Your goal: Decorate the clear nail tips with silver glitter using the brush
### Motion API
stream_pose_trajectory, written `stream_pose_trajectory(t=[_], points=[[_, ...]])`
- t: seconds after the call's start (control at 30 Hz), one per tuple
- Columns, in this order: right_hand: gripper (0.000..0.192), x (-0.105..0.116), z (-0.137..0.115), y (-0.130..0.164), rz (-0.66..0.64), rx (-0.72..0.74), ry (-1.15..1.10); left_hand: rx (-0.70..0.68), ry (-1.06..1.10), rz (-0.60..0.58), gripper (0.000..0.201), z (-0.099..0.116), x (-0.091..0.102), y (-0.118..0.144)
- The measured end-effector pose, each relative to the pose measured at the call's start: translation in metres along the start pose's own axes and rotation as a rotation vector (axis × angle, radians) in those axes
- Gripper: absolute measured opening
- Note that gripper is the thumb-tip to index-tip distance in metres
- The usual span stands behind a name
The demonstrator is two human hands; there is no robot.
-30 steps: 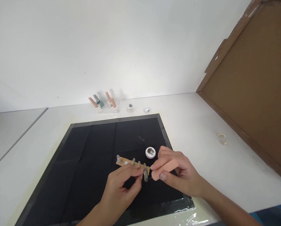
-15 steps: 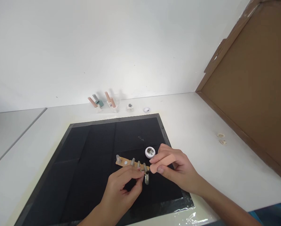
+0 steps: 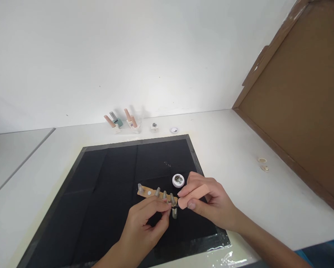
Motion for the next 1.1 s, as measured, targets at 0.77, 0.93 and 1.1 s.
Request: stream_pose_trajectory(t=[0.77, 0.93, 1.1], points=[[0.01, 0.0021, 0.0024, 0.002, 0.056, -0.064, 0.021, 0.003, -0.016, 0.008, 0.02, 0.0005, 0.0007, 0.0014], [0.011, 0.0023, 0.0014, 0.0007, 0.051, -0.045, 0.003, 0.004, -0.016, 0.009, 0.021, 0.0009, 0.0008, 0.0005], [0.009, 0.0007, 0.0, -0.0005, 0.008, 0.015, 0.002, 0.012, 0.002, -0.003, 0.021, 0.0006, 0.0004, 0.0]])
Point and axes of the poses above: each hand's wrist, its own y-axis away from the middle knuckle, its own x-axis out of the back of the hand, z = x × y, the point moved 3 cm from there along -y, towards the middle knuckle, and after that the axes turned 1 degree about z, right-handed, at the moved point
